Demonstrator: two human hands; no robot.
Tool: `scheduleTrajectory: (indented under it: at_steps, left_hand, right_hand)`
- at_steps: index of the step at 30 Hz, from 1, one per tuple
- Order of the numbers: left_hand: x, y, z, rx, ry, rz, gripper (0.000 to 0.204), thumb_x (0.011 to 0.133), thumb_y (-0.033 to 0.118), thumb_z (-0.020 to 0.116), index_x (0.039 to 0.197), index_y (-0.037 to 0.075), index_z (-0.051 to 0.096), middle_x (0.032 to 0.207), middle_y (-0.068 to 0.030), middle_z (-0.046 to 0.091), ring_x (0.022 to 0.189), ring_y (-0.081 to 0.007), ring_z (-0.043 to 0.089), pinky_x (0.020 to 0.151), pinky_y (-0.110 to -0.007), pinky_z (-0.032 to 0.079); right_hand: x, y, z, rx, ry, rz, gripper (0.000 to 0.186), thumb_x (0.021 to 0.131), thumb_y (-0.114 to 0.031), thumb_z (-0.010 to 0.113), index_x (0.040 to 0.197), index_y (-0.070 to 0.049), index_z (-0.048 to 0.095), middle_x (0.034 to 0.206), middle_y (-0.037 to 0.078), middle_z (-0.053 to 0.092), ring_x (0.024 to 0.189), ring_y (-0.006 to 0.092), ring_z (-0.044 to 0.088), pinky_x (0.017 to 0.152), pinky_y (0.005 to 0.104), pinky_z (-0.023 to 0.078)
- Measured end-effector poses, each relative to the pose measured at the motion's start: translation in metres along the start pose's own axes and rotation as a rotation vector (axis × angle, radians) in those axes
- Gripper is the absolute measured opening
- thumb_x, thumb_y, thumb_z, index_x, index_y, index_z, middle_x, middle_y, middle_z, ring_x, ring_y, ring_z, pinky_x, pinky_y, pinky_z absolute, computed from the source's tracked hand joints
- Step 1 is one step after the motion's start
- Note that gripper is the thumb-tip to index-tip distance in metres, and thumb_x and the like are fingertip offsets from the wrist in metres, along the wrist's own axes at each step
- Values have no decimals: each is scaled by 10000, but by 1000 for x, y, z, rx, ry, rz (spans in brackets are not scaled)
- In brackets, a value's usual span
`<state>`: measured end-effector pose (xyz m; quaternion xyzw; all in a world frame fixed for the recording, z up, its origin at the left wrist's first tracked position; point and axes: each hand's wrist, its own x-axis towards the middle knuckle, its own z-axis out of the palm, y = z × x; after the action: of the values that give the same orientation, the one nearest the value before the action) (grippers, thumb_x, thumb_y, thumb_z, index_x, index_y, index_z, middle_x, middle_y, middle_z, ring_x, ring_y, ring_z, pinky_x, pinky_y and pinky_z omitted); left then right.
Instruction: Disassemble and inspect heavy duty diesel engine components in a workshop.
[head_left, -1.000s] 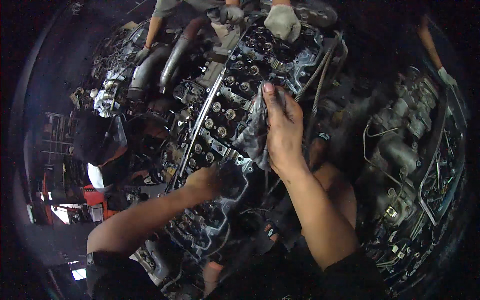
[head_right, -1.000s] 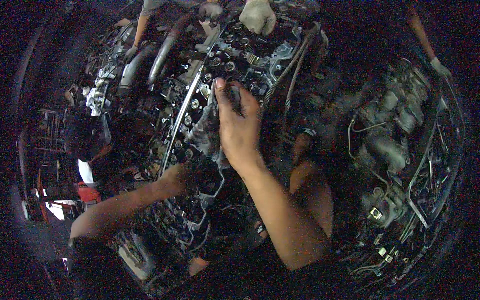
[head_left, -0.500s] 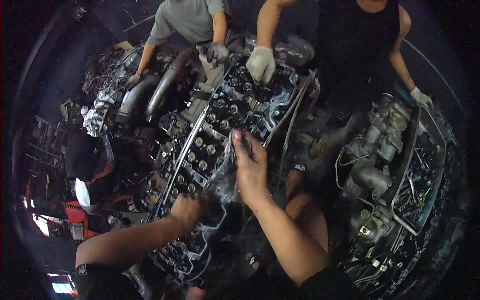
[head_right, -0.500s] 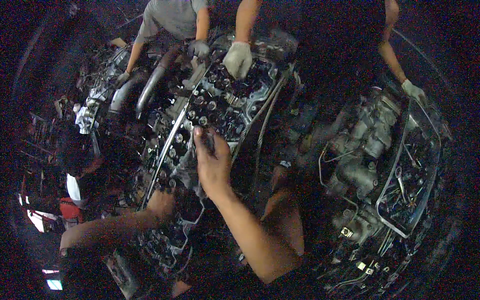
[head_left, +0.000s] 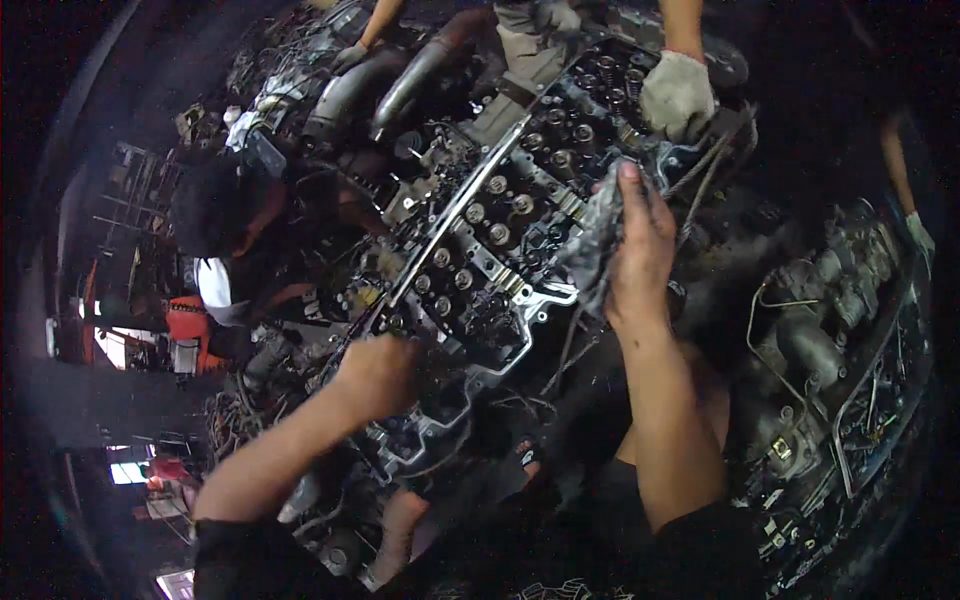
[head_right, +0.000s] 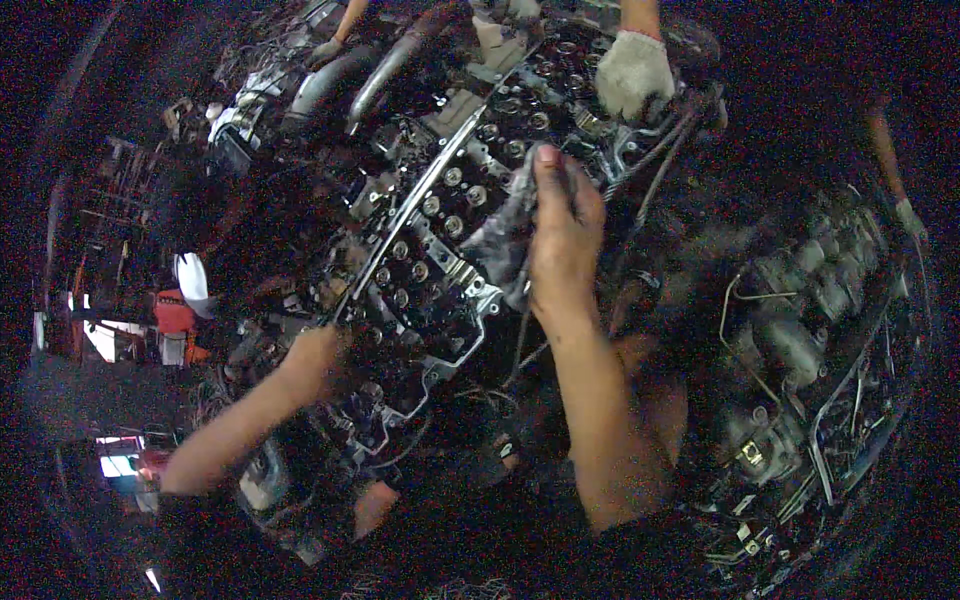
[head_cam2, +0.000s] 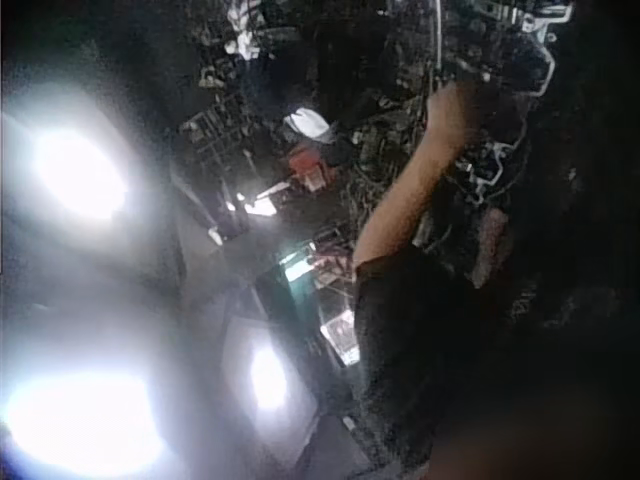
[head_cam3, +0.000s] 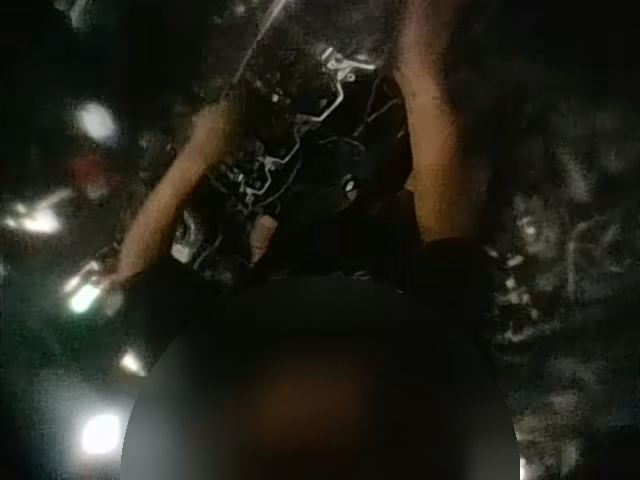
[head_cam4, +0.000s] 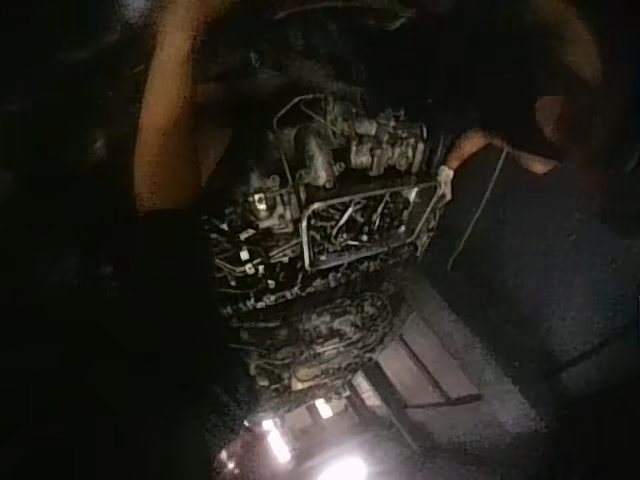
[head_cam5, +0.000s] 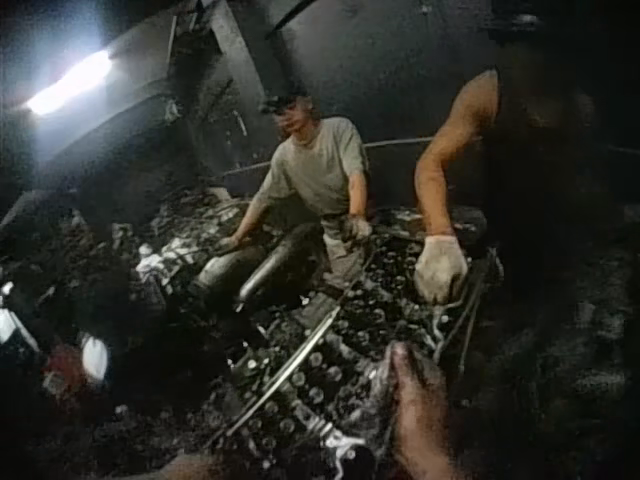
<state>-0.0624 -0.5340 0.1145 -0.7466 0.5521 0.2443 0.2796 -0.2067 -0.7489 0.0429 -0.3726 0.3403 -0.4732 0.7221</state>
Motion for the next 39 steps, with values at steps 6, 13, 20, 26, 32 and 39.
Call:
scheduleTrajectory:
  at_steps: [6,13,20,26,32,39]
  left_hand:
    - [-28,-7,80,-71,37,-161,203,714,150,597,903,79,612,724,-129,639,662,-279,656,579,-410,520]
    - [-8,-3,148,219,280,40,262,815,147,509,1059,84,579,986,-108,609,941,-230,585,833,-360,420]
    - [8,-10,112,-253,-159,-198,238,812,201,569,975,39,629,878,-185,645,892,-304,639,745,-429,512]
    - [13,-11,126,-382,-151,-323,283,778,243,630,974,40,619,901,-172,649,869,-315,645,713,-418,534]
    - [4,1,118,-185,-186,-222,489,818,237,591,1252,61,449,997,-132,635,887,-273,638,702,-373,524]
    - [8,-28,123,-397,-157,-15,232,812,190,540,982,52,615,818,-115,657,722,-272,652,599,-403,507]
  right_hand:
    - [-4,11,8,-4,5,-37,271,903,-314,557,939,-50,607,818,10,581,703,84,531,643,233,423]
    - [-12,13,16,-13,-11,5,330,911,-327,535,877,-9,616,833,16,577,781,103,471,750,237,369]
    - [-11,9,18,-72,-20,52,354,908,-349,517,937,-13,626,862,46,602,816,139,519,779,279,399]
    - [-13,12,17,-81,-27,67,401,902,-390,520,980,-6,606,908,54,594,823,141,529,774,280,415]
    - [-20,8,24,70,-23,116,264,900,-308,562,940,-51,606,808,11,586,696,105,554,633,248,449]
    - [-20,13,26,-24,-51,110,290,888,-327,575,948,-45,606,819,15,588,696,107,556,619,250,450]
